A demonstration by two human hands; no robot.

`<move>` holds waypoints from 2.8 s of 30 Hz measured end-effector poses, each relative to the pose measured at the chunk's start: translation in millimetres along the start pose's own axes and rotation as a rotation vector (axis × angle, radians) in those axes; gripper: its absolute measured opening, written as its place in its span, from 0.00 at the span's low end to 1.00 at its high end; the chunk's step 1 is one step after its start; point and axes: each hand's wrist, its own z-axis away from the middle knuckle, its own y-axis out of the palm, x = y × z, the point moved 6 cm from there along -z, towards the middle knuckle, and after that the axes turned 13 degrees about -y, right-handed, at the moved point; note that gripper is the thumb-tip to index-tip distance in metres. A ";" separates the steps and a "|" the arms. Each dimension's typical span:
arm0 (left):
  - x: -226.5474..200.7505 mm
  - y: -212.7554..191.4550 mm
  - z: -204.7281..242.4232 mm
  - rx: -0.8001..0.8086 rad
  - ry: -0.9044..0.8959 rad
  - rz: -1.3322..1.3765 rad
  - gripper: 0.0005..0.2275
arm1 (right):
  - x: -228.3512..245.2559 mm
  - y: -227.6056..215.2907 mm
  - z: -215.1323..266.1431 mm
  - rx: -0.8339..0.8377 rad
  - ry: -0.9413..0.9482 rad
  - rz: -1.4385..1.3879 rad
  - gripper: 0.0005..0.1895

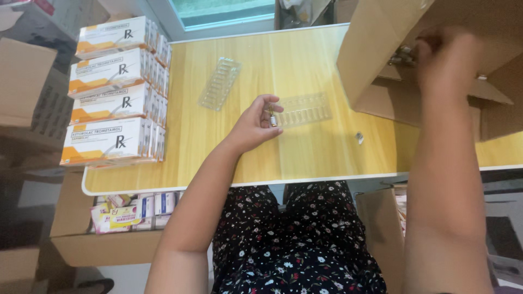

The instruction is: The person sits on the floor and packs small amber medicine bottles into blister packs. They place each bottle into a blister cavity, then insert the filled blister into a labeled medicine box. The person repeats this process for multiple boxes, stacking completed boxes on the table.

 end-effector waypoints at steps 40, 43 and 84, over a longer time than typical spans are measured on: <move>-14.1 9.2 10.3 0.114 -0.031 -0.023 0.33 | 248.5 50.0 86.8 0.199 -0.369 -0.257 0.16; -12.9 11.6 10.6 0.150 -0.036 0.045 0.35 | 217.1 27.9 95.9 0.037 -0.271 -0.364 0.14; -26.8 11.2 16.9 0.132 -0.028 0.006 0.25 | 195.5 51.2 31.8 0.570 0.107 -0.641 0.08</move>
